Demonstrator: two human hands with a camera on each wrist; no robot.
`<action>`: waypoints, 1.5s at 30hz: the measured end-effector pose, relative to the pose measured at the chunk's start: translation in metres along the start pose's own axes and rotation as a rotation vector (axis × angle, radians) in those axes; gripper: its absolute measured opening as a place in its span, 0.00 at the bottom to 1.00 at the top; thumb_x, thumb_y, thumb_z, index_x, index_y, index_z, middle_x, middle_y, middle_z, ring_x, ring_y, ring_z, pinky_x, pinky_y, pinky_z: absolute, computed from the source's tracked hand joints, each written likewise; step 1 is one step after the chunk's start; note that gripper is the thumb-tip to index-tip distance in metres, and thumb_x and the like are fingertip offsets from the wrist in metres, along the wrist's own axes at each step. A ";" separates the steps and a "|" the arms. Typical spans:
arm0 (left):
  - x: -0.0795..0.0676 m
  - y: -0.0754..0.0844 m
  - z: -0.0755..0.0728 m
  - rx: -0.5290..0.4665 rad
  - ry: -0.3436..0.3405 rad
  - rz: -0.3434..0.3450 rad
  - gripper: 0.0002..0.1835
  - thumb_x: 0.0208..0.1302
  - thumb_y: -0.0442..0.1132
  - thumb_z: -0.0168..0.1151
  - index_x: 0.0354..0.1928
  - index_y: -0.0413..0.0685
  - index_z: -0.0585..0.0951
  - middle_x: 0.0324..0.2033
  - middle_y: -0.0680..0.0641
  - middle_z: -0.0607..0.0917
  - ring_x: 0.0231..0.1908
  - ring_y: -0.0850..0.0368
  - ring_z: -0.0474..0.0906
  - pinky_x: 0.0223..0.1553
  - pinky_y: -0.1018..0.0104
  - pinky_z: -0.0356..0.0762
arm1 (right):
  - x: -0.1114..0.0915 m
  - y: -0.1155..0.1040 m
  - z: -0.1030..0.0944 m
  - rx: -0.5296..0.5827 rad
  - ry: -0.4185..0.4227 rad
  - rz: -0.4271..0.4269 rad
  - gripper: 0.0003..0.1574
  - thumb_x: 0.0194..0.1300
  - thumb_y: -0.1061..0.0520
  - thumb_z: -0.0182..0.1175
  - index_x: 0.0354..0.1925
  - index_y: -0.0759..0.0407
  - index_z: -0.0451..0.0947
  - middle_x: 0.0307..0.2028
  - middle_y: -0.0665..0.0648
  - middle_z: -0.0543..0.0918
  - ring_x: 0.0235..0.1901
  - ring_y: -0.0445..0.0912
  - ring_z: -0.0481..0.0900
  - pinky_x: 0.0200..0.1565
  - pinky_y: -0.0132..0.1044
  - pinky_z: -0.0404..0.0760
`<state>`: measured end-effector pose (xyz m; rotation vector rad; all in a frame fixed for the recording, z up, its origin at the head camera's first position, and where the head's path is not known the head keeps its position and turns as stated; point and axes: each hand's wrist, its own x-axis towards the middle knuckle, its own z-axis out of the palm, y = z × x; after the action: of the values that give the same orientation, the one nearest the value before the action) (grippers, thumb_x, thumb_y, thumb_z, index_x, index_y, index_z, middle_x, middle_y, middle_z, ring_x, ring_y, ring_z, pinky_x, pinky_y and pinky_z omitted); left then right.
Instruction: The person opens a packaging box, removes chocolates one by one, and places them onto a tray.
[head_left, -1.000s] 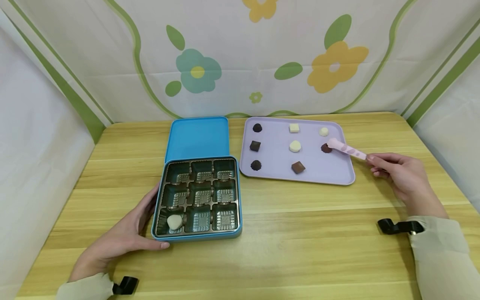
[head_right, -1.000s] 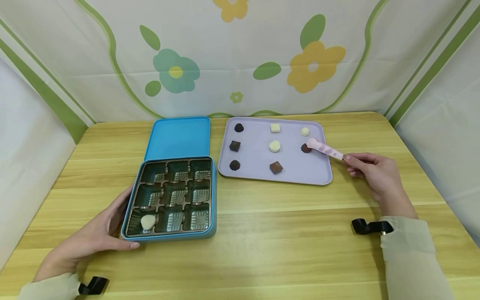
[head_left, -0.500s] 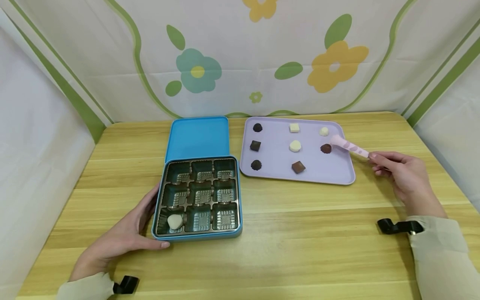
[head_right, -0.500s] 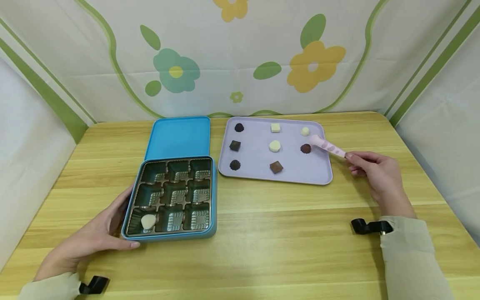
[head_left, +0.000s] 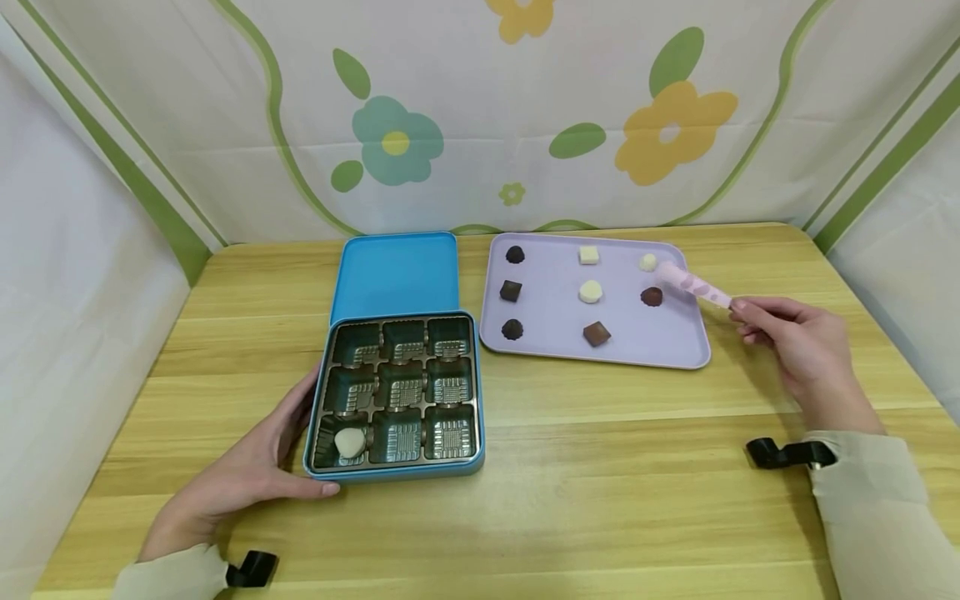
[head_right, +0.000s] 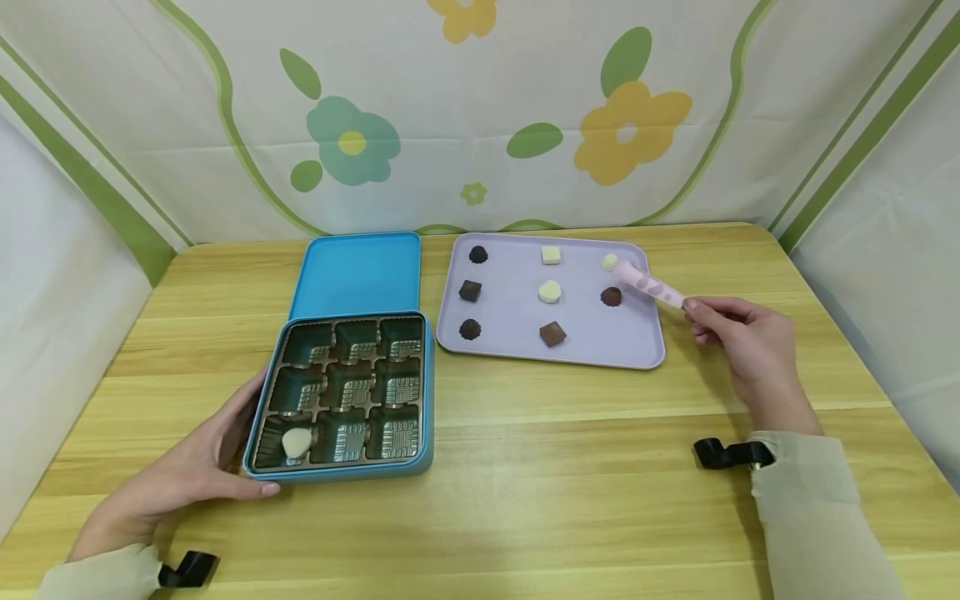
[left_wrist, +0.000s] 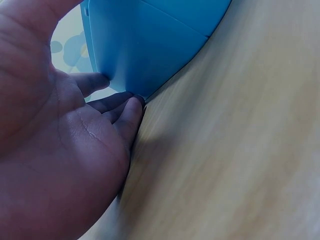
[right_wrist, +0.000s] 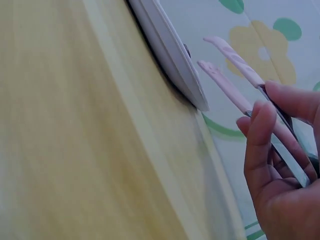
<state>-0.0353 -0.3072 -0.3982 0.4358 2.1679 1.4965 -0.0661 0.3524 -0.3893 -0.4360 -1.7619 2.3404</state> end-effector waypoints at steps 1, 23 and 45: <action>0.000 0.000 0.000 -0.002 0.000 0.000 0.74 0.54 0.32 0.84 0.88 0.75 0.40 0.89 0.49 0.40 0.86 0.44 0.33 0.66 0.93 0.52 | -0.001 0.000 0.003 -0.007 0.010 -0.015 0.08 0.67 0.72 0.70 0.38 0.64 0.94 0.31 0.55 0.95 0.24 0.43 0.90 0.29 0.30 0.87; 0.000 -0.001 -0.002 -0.009 -0.004 0.019 0.73 0.55 0.31 0.84 0.88 0.74 0.40 0.89 0.51 0.40 0.86 0.44 0.33 0.66 0.93 0.52 | -0.046 0.001 0.134 -0.752 -0.143 -0.352 0.18 0.69 0.54 0.76 0.53 0.59 0.91 0.34 0.34 0.89 0.26 0.39 0.86 0.24 0.29 0.78; 0.001 -0.002 -0.001 -0.003 -0.013 0.013 0.74 0.54 0.32 0.84 0.87 0.76 0.39 0.88 0.51 0.38 0.85 0.37 0.32 0.65 0.93 0.52 | -0.097 0.027 0.259 -0.655 -0.743 -0.683 0.12 0.60 0.63 0.80 0.43 0.59 0.93 0.33 0.50 0.90 0.32 0.37 0.82 0.35 0.32 0.85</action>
<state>-0.0367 -0.3081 -0.3996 0.4588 2.1566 1.4993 -0.0615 0.0795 -0.3367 0.9510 -2.4289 1.4657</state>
